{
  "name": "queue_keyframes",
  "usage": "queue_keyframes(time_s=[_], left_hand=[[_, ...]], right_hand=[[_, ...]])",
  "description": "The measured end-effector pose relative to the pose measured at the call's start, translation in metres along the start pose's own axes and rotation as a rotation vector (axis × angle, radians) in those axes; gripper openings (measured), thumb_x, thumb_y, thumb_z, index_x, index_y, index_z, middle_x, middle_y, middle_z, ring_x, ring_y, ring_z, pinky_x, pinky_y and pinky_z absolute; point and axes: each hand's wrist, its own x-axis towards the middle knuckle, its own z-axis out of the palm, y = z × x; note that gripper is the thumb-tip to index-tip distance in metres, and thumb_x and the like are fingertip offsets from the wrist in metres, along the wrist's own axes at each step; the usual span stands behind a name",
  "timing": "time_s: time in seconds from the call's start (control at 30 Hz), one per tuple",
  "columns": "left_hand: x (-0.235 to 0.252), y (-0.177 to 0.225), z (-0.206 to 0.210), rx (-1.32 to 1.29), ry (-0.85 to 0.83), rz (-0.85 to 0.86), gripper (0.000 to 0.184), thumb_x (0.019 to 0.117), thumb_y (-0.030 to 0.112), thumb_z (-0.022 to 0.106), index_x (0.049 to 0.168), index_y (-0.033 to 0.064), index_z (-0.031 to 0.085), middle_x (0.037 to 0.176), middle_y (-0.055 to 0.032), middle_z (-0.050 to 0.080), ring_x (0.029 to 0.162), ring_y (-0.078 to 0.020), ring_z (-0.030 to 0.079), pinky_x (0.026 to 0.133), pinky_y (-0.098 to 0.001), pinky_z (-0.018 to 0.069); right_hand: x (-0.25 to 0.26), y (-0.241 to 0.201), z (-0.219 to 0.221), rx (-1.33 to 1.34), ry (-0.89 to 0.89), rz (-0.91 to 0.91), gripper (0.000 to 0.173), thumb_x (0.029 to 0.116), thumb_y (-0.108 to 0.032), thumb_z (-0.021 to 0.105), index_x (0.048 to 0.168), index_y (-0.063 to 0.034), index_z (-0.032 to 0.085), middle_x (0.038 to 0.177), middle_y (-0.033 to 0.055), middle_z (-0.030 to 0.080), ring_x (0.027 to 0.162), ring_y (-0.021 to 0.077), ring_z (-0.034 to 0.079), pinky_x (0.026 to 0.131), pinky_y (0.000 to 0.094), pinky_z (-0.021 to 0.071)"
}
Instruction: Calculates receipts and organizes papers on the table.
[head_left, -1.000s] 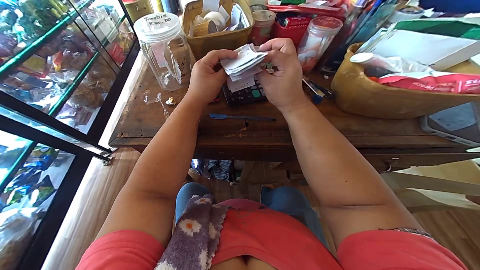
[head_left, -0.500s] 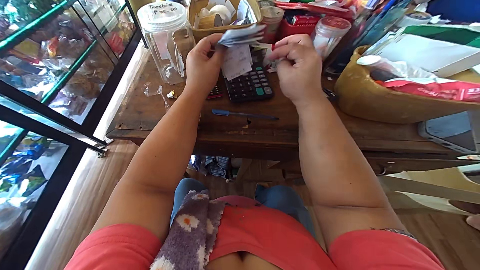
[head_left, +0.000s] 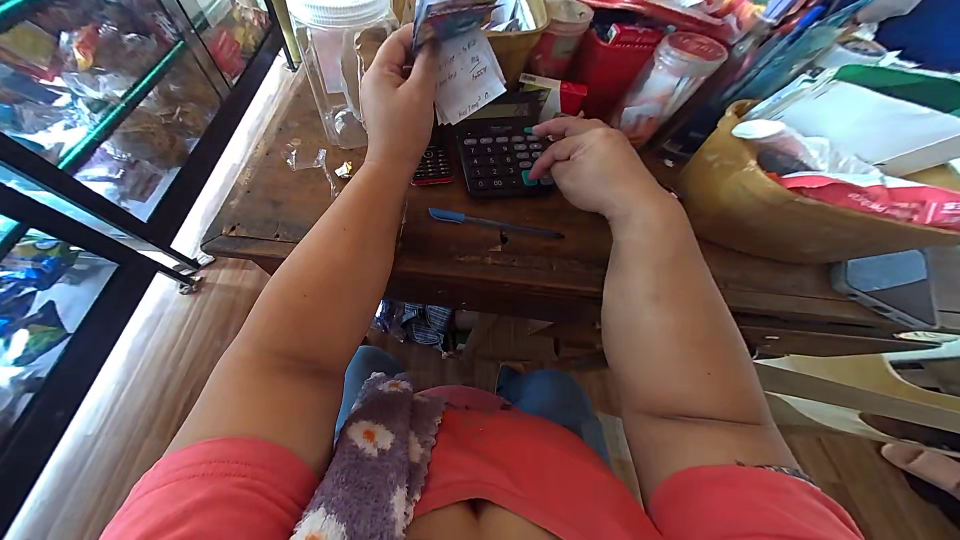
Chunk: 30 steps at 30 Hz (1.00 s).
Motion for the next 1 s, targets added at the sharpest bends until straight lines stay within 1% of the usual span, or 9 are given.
queue_keyframes(time_s=[0.3,0.37,0.43,0.5,0.6,0.7,0.83,0.9,1.0], left_hand=[[-0.002,0.002,0.001,0.031,0.002,-0.002,0.017,0.1026,0.008,0.056,0.111,-0.0025,0.067,0.095,-0.0065,0.072,0.087,-0.0110,0.072,0.082,-0.0309,0.0611],[-0.002,0.003,0.000,0.043,-0.005,-0.006,0.019,0.1026,0.008,0.055,0.113,-0.0021,0.067,0.096,-0.0063,0.072,0.088,-0.0107,0.071,0.082,-0.0309,0.0606],[-0.002,0.002,0.000,0.042,-0.010,-0.008,0.019,0.1028,0.009,0.055,0.113,-0.0024,0.067,0.096,-0.0067,0.072,0.088,-0.0112,0.072,0.082,-0.0313,0.0609],[-0.002,0.000,0.000,0.021,-0.014,-0.005,0.019,0.1033,0.008,0.055,0.113,-0.0033,0.066,0.096,-0.0077,0.072,0.088,-0.0125,0.072,0.082,-0.0323,0.0614],[-0.001,0.000,0.001,-0.006,-0.008,0.008,0.019,0.1031,0.007,0.054,0.113,-0.0038,0.066,0.096,-0.0083,0.072,0.088,-0.0132,0.072,0.082,-0.0327,0.0618],[-0.001,0.001,0.001,0.000,-0.002,0.006,0.019,0.1032,0.007,0.054,0.114,-0.0039,0.066,0.097,-0.0083,0.072,0.089,-0.0133,0.072,0.083,-0.0326,0.0618],[-0.002,0.002,0.001,-0.001,0.007,0.006,0.017,0.1032,0.007,0.055,0.112,-0.0032,0.066,0.096,-0.0079,0.072,0.088,-0.0131,0.072,0.081,-0.0325,0.0621],[-0.002,0.003,0.001,0.005,0.006,0.008,0.017,0.1031,0.007,0.055,0.111,-0.0031,0.066,0.096,-0.0078,0.072,0.087,-0.0125,0.072,0.081,-0.0320,0.0618],[-0.002,0.003,0.001,0.028,0.000,0.009,0.018,0.1028,0.008,0.055,0.111,-0.0029,0.067,0.095,-0.0072,0.072,0.087,-0.0113,0.072,0.082,-0.0308,0.0612]], right_hand=[[0.000,-0.001,0.001,-0.011,-0.005,0.007,0.033,0.0946,0.003,0.049,0.092,-0.0063,0.081,0.148,0.0143,0.057,0.141,0.0330,0.048,0.114,0.0541,0.0366],[0.001,0.000,0.002,-0.041,-0.019,-0.007,0.033,0.0954,0.002,0.049,0.093,-0.0065,0.081,0.147,0.0146,0.057,0.140,0.0353,0.049,0.113,0.0589,0.0363],[0.003,0.000,0.003,-0.066,-0.049,-0.006,0.033,0.0949,0.002,0.049,0.093,-0.0068,0.080,0.148,0.0130,0.057,0.141,0.0370,0.047,0.110,0.0663,0.0328],[0.004,-0.002,0.004,-0.085,-0.060,-0.001,0.032,0.0939,0.004,0.049,0.092,-0.0061,0.080,0.149,0.0120,0.057,0.142,0.0375,0.046,0.109,0.0695,0.0297],[0.003,-0.003,0.005,-0.078,-0.029,0.007,0.031,0.0942,0.003,0.049,0.091,-0.0051,0.079,0.148,0.0115,0.057,0.141,0.0364,0.047,0.111,0.0671,0.0293],[0.004,-0.003,0.013,-0.042,0.104,-0.091,0.031,0.0945,0.001,0.049,0.091,-0.0038,0.079,0.141,0.0167,0.062,0.135,0.0381,0.052,0.111,0.0640,0.0331],[0.007,-0.012,0.027,-0.003,0.158,-0.178,0.030,0.0960,-0.003,0.049,0.103,-0.0067,0.079,0.141,0.0197,0.060,0.134,0.0378,0.053,0.111,0.0606,0.0355],[0.010,-0.016,0.033,-0.009,0.120,-0.205,0.032,0.0963,-0.006,0.049,0.110,-0.0097,0.078,0.146,0.0196,0.056,0.137,0.0381,0.050,0.111,0.0620,0.0340],[0.011,-0.021,0.038,-0.054,0.039,-0.229,0.034,0.0970,-0.006,0.048,0.112,-0.0115,0.078,0.151,0.0177,0.052,0.140,0.0409,0.045,0.109,0.0672,0.0302]])
